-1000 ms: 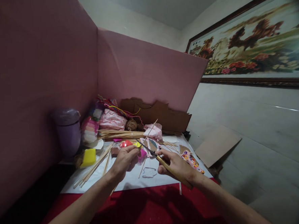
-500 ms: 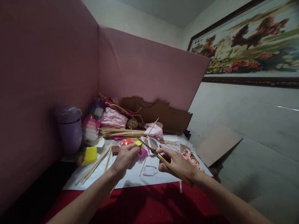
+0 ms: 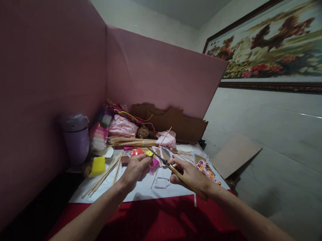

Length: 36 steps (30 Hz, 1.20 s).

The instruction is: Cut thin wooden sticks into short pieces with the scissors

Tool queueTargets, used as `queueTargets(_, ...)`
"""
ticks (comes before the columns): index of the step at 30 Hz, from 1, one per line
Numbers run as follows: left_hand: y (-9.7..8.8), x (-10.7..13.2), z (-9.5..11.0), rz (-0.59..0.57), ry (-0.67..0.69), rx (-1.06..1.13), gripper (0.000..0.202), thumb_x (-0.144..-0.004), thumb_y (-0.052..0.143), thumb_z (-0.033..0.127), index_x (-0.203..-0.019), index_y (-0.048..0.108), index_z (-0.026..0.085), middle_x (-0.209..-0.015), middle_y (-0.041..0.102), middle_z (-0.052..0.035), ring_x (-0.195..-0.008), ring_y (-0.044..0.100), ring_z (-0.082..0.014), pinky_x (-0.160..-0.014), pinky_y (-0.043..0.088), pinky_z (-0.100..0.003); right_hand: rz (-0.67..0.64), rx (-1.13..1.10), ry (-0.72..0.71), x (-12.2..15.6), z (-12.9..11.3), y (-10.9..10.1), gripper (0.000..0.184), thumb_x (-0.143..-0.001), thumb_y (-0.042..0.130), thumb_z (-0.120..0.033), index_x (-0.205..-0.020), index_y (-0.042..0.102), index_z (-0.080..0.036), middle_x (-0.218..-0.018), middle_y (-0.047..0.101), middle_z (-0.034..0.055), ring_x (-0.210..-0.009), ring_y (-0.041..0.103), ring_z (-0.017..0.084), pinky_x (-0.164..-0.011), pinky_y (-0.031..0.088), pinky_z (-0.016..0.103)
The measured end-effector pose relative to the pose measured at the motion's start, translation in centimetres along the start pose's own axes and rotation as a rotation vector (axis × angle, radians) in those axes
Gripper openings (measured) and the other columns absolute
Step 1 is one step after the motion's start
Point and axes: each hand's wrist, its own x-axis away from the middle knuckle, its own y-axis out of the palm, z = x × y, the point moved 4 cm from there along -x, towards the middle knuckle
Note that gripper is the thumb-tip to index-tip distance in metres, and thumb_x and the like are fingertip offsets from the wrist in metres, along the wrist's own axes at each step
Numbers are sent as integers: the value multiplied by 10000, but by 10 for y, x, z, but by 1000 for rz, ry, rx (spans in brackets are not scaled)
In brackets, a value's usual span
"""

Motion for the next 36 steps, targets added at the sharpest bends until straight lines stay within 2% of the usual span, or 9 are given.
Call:
queueTargets(8,2,3,1,11,54,-103,282,-744,539,399,-594,482,167,-380,301,91,-323,200,-34,-332,112,-178,-13,-130,67,4,-3,5,436,-629,705,-539,-805,558,-168,-587,424,-49,-540,341,86,-479,278,205)
queueTargets(11,0,4,3,91,204,-276,308,-780,512,394,-584,526,158,-425,407,45,-369,311,-57,-372,203,-190,5,-143,72,3,-1,6,438,-614,723,-524,-807,563,-165,-577,435,-50,-532,341,84,-473,277,203)
queueTargets(15,-5,10,9,292,452,-580,199,-774,563,340,-681,619,174,-573,550,-12,-513,450,-109,-503,318,-220,48,-120,72,2,3,8,435,-597,734,-521,-777,565,-163,-561,430,-54,-514,329,78,-456,266,200)
queueTargets(18,-5,15,14,345,573,-733,140,-774,576,292,-690,623,190,-642,588,-39,-610,486,-144,-616,335,-247,66,-156,82,1,6,14,438,-620,707,-542,-772,550,-162,-587,494,-34,-518,392,86,-468,313,207)
queueTargets(20,-5,17,15,354,593,-790,167,-787,557,277,-652,607,194,-626,569,-41,-606,467,-148,-625,317,-251,77,-188,83,1,7,18,453,-619,702,-555,-774,542,-160,-598,519,-23,-531,433,95,-478,340,211)
queueTargets(24,-7,16,16,355,545,-770,183,-781,553,258,-614,585,192,-573,514,-20,-547,417,-132,-571,273,-238,94,-212,77,2,9,25,475,-590,731,-541,-804,544,-161,-593,509,-31,-543,439,100,-491,361,211)
queueTargets(28,-11,12,17,300,438,-584,233,-736,597,273,-536,527,176,-501,461,14,-490,376,-100,-513,245,-227,85,-233,48,3,8,28,451,-605,735,-514,-810,543,-161,-611,481,-40,-567,421,97,-519,369,209)
queueTargets(33,-14,3,10,144,61,-158,293,-630,663,360,-529,466,169,-401,327,76,-352,224,-37,-380,124,-194,98,-194,14,4,9,29,438,-619,726,-511,-828,541,-173,-609,435,-54,-559,374,90,-501,329,202)
queueTargets(36,-15,2,6,40,-117,10,306,-569,697,315,-530,431,170,-376,331,84,-312,172,-10,-346,57,-176,89,-185,9,5,10,29,442,-614,733,-504,-835,532,-178,-588,420,-62,-549,377,92,-495,318,205)
